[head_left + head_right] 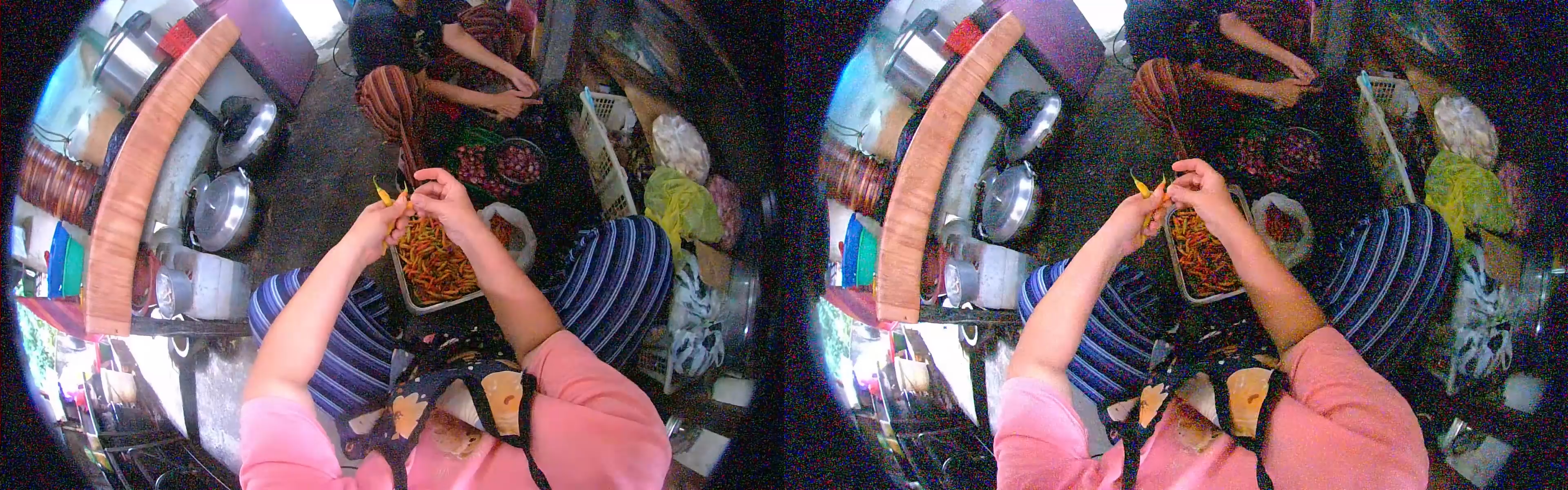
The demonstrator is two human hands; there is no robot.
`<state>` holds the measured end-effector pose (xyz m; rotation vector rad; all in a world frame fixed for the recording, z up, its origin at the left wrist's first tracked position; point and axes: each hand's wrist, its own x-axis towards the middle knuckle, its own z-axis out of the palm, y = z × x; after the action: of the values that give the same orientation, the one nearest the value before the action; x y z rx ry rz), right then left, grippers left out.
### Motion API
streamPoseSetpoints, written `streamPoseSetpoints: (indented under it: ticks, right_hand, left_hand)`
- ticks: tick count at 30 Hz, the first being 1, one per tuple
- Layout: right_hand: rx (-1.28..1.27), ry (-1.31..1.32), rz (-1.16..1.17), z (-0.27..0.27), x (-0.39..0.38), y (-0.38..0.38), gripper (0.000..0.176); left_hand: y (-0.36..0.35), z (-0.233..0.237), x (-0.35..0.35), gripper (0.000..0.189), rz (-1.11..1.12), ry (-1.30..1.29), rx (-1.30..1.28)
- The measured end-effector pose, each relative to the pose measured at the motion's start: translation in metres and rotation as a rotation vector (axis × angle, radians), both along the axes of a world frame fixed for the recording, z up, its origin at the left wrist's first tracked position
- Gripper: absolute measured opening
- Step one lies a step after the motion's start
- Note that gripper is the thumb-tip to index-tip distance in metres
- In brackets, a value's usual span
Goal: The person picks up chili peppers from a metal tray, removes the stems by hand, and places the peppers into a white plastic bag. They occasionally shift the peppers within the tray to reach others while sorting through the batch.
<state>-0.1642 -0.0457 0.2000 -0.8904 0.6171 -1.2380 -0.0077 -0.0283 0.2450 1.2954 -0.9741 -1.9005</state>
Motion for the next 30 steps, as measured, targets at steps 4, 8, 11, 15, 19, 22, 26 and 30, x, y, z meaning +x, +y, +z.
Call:
streamPoseSetpoints:
  ticks: [4, 8, 11, 15, 19, 22, 26, 30]
  right_hand:
    - [-0.072, -0.006, -0.05, 0.005, 0.009, 0.006, 0.032]
    - [-0.145, 0.136, -0.181, 0.001, 0.018, 0.005, 0.026]
    - [-0.265, 0.33, -0.312, 0.005, 0.02, 0.008, 0.026]
    - [-0.396, 0.547, -0.465, 0.015, 0.022, 0.017, 0.021]
    - [-0.317, 0.611, -0.541, 0.014, 0.02, 0.016, 0.025]
    - [-0.362, 0.654, -0.538, 0.002, 0.009, 0.004, 0.027]
    - [-0.294, 0.563, -0.272, -0.015, 0.007, -0.005, 0.03]
    - [0.116, 0.028, 0.029, -0.004, 0.002, -0.002, 0.034]
  left_hand:
    - [0.004, 0.003, -0.002, 0.028, 0.017, 0.053, 0.074]
    - [0.008, -0.002, -0.005, 0.026, 0.084, 0.037, 0.034]
    - [0.007, -0.005, -0.005, 0.025, 0.11, 0.009, 0.018]
    - [0.007, -0.006, -0.004, 0.021, 0.122, -0.029, -0.018]
    - [0.009, -0.003, -0.002, 0.02, 0.167, -0.151, -0.064]
    - [0.008, -0.004, 0.0, 0.02, 0.183, -0.161, -0.105]
    - [0.007, -0.009, 0.005, 0.02, 0.127, -0.161, -0.134]
    - [0.011, -0.004, 0.0, 0.019, 0.029, -0.059, -0.036]
